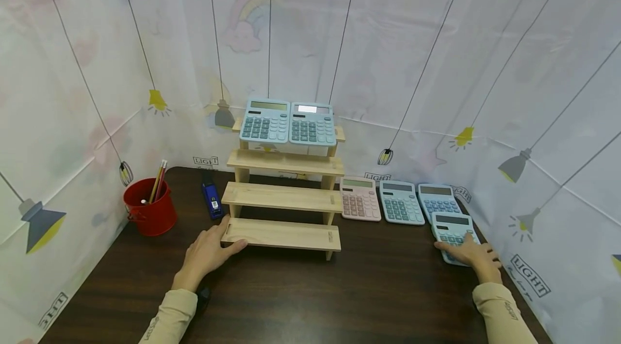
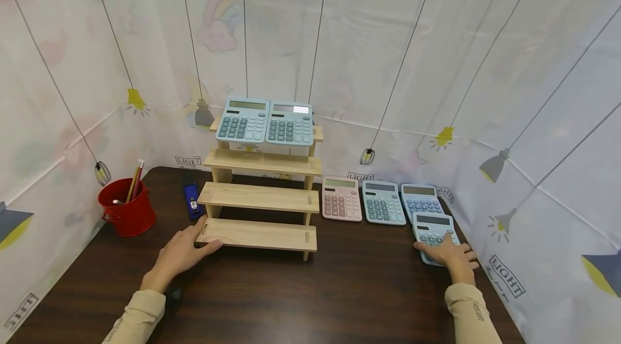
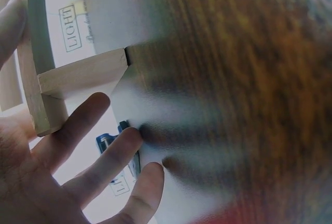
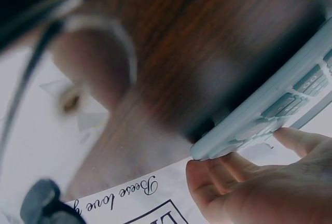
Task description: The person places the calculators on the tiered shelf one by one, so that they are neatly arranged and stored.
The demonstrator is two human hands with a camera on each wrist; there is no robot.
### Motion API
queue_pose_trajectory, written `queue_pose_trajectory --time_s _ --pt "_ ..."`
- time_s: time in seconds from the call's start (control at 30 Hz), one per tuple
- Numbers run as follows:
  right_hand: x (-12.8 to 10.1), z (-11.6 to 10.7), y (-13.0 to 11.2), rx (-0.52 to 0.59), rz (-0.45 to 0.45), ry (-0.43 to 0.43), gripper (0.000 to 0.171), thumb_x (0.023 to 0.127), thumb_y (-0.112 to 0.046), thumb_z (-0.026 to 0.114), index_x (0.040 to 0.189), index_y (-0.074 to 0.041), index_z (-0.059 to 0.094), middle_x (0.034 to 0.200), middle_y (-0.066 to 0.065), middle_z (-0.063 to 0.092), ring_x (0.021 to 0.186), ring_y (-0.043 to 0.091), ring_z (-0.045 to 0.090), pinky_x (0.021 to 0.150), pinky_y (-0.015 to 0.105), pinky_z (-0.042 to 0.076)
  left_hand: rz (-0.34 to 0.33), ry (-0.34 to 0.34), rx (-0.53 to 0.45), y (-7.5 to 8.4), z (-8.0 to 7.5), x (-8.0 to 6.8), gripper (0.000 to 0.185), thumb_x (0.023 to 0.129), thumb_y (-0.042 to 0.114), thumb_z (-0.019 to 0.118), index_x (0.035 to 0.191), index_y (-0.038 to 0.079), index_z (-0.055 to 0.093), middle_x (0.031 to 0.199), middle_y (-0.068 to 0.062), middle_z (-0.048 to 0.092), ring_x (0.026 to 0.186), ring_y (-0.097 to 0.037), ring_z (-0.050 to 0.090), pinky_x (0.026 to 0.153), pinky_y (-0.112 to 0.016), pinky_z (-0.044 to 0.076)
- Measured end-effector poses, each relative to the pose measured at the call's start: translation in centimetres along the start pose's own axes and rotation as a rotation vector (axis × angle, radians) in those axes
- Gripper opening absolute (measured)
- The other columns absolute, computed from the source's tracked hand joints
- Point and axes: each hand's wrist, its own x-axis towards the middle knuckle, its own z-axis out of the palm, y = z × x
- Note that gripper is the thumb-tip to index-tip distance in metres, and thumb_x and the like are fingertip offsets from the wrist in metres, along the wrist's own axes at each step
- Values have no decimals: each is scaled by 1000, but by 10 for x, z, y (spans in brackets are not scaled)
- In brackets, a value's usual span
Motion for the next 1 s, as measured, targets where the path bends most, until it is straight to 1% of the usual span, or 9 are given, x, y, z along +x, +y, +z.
queue_pose_trajectory --time_s 0.1,0.3,0.4,0.53,0.67,0.77,0.93,1.0 --pt "-2 1 -2 2 5 9 130 80 -78 58 155 7 -6 138 57 -1 130 72 4 110 77 10 4 3 -1 1 -1 0 104 85 78 55 161 13 25 150 -24 50 130 -49 52 92 -69 48" --pt "-9 3 -2 -25 -31 12 128 82 -78 55 155 7 -7 138 60 -5 131 76 0 109 80 9 5 3 -7 2 -2 -1 103 86 77 56 161 12 25 150 -24 50 130 -49 53 91 -68 48" --pt "-13 5 -2 -28 -38 12 129 82 -77 56 156 7 -7 138 61 -5 132 77 -2 109 80 9 1 -2 -8 2 -2 -2 104 86 77 56 161 12 25 150 -24 50 130 -49 52 92 -69 48" --pt "-21 7 -5 -54 -35 -2 131 80 -79 57 155 9 -5 139 60 -1 132 76 3 110 79 9 3 -3 -5 2 -2 -2 104 86 77 55 161 12 25 150 -25 50 130 -49 53 92 -69 48" --pt "-28 10 -9 -83 -55 -12 133 79 -80 57 154 13 -1 137 60 4 129 75 10 109 79 12 8 -4 4 1 -4 -2 105 85 78 54 161 12 24 149 -24 51 129 -49 53 91 -67 49" --pt "-32 13 -11 -99 -79 -1 134 78 -82 56 154 14 2 136 61 6 127 77 12 106 80 15 7 -2 9 -1 -3 -2 105 86 78 55 161 13 24 149 -24 51 129 -49 53 91 -67 49" --pt "-37 19 -14 -105 -71 36 135 75 -85 57 154 13 7 135 62 9 127 78 13 106 81 16 16 4 2 0 -2 -2 104 86 78 55 161 13 24 149 -23 51 130 -49 53 91 -67 49" --pt "-39 22 -16 -102 -70 47 136 73 -86 58 155 11 8 135 62 10 126 78 16 106 81 18 20 6 -2 1 -2 -2 104 86 78 55 161 13 24 149 -23 51 130 -49 53 91 -67 50"
